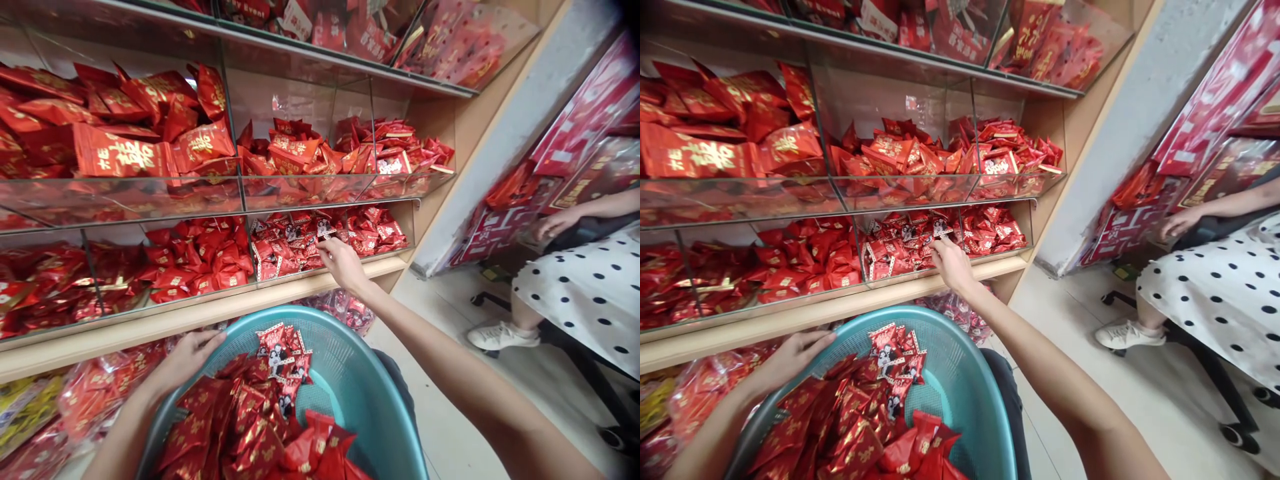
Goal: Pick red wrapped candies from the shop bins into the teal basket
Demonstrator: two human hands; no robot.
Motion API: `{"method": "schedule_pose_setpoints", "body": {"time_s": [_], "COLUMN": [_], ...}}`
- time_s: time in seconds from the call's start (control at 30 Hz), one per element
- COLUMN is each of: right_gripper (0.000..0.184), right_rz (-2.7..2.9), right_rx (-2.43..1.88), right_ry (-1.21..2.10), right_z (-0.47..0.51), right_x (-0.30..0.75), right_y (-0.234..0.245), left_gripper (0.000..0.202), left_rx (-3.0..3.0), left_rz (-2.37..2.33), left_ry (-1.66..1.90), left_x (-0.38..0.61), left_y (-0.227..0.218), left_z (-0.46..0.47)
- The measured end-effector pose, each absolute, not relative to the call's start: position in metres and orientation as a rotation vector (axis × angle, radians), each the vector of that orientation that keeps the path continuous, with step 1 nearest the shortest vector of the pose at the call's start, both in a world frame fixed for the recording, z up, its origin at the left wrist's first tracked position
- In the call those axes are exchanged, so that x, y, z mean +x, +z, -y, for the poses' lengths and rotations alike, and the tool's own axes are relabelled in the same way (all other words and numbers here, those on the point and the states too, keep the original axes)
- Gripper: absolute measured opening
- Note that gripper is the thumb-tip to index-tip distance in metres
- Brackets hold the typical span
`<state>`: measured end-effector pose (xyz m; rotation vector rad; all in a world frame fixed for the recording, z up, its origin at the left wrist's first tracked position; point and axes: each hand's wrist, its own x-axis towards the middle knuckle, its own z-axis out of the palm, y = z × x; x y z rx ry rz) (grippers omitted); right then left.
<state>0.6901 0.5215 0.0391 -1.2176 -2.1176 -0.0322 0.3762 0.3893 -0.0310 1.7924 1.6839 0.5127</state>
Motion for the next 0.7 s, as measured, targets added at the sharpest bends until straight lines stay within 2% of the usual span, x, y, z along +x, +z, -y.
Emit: {"method": "schedule_pose_setpoints", "body": {"time_s": [0.27, 0.4, 0.6, 0.7], "right_gripper": [0.016, 0.020, 0.037, 0.034], "right_rz": [2.082, 1.865, 1.675, 1.637], "right_rx": [-1.326, -1.425, -1.605, -1.574], "right_ry": [0.002, 0.190, 0.530, 0.672], "right_z": [-0.533, -0.555, -0.575, -0.576], "right_x": [0.674, 0.664, 0.650, 0.643], "right_y": [0.049, 0.057, 0.062, 0.061], "left_gripper": [0.048, 0.047, 0.047, 0.048], "left_rx": [1.788, 1.800, 1.833, 1.822], "left_rz": [-1.684, -1.694, -1.685, -1.681], "left_ry": [0.529, 0.550, 0.552, 0.540], "left_x": [0.381, 0.381, 0.381, 0.382], "left_y": [-0.026, -0.026, -0.026, -0.025], "left_z": [-0.389, -0.388, -0.388, -0.387]}}
